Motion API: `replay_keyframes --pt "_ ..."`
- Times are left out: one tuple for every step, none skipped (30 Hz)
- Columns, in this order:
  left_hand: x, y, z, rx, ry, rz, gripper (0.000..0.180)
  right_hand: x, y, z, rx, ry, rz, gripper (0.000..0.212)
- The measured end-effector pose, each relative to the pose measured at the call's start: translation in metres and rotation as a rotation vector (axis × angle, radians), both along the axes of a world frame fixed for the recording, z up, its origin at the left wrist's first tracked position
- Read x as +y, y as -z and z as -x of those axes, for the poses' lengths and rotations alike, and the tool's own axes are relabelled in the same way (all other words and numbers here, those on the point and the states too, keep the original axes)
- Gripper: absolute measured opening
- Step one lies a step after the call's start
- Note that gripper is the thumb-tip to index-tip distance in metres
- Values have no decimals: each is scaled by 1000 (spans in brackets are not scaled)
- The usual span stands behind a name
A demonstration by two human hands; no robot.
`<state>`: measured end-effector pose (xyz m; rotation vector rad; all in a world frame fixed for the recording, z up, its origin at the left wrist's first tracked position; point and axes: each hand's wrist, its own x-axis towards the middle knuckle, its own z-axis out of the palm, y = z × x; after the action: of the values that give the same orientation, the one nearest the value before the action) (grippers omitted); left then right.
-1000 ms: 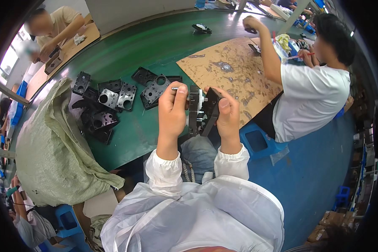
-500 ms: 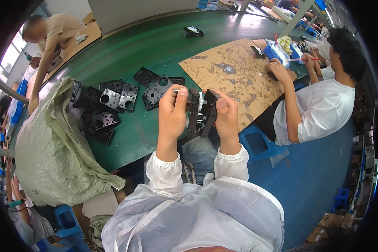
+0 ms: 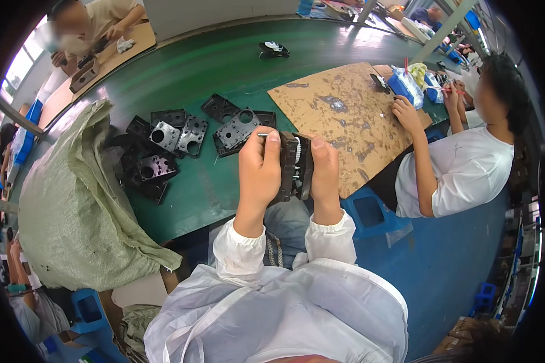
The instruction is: Assembling black plastic mechanical components at a factory workstation.
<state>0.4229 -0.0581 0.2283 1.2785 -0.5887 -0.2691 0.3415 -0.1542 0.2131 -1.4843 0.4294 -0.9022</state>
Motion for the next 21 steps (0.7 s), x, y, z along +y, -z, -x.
replay_keyframes --pt "0 -1 1 0 -7 2 19 1 -1 -1 0 -7 2 45" --pt "0 -2 1 -10 -28 -12 19 3 -4 -2 -9 7 14 44" --pt "1 -2 2 -22 -49 -27 19 4 -6 -3 -19 21 27 44" --pt "1 -3 3 -33 -71 -42 19 6 -8 -3 -30 34 39 44" --pt "3 -4 3 -45 -94 -57 19 8 -10 -3 -42 46 50 43" --pt "4 -4 3 -49 -104 -56 19 9 -11 -3 -46 35 51 43" --pt "6 -3 4 -40 -117 -64 19 10 -11 -3 -11 32 77 45" --pt "7 -1 4 -32 -131 -72 19 10 -12 -2 24 28 102 47" --pt "9 0 4 -23 -145 -81 19 10 -12 -2 58 23 128 49" --pt "11 0 4 -15 -160 -89 20 11 -13 -2 92 19 153 50" --pt "14 1 4 -19 -171 -93 20 14 -13 -3 87 7 150 50" --pt "17 1 3 -11 -187 -95 20 17 -13 -5 82 -7 147 48" --pt "21 2 3 -3 -204 -97 20 19 -14 -7 78 -21 144 46" --pt "25 1 2 5 -222 -98 20 23 -14 -9 73 -37 142 44" --pt "29 0 1 13 -240 -98 20 26 -15 -11 68 -54 140 43" --pt "32 -2 2 11 -258 -96 20 28 -15 -12 64 -72 143 43" --pt "34 -4 3 -5 -276 -103 21 30 -15 -13 41 -90 123 43" --pt "37 -6 3 -23 -293 -111 21 32 -14 -15 16 -108 102 42" --pt "39 -8 4 -41 -310 -119 21 33 -14 -17 -8 -126 81 42" --pt "42 -11 4 -59 -326 -126 21 36 -16 -18 -32 -143 60 42" --pt "47 -13 4 -62 -341 -126 21 39 -16 -19 -37 -157 60 42"
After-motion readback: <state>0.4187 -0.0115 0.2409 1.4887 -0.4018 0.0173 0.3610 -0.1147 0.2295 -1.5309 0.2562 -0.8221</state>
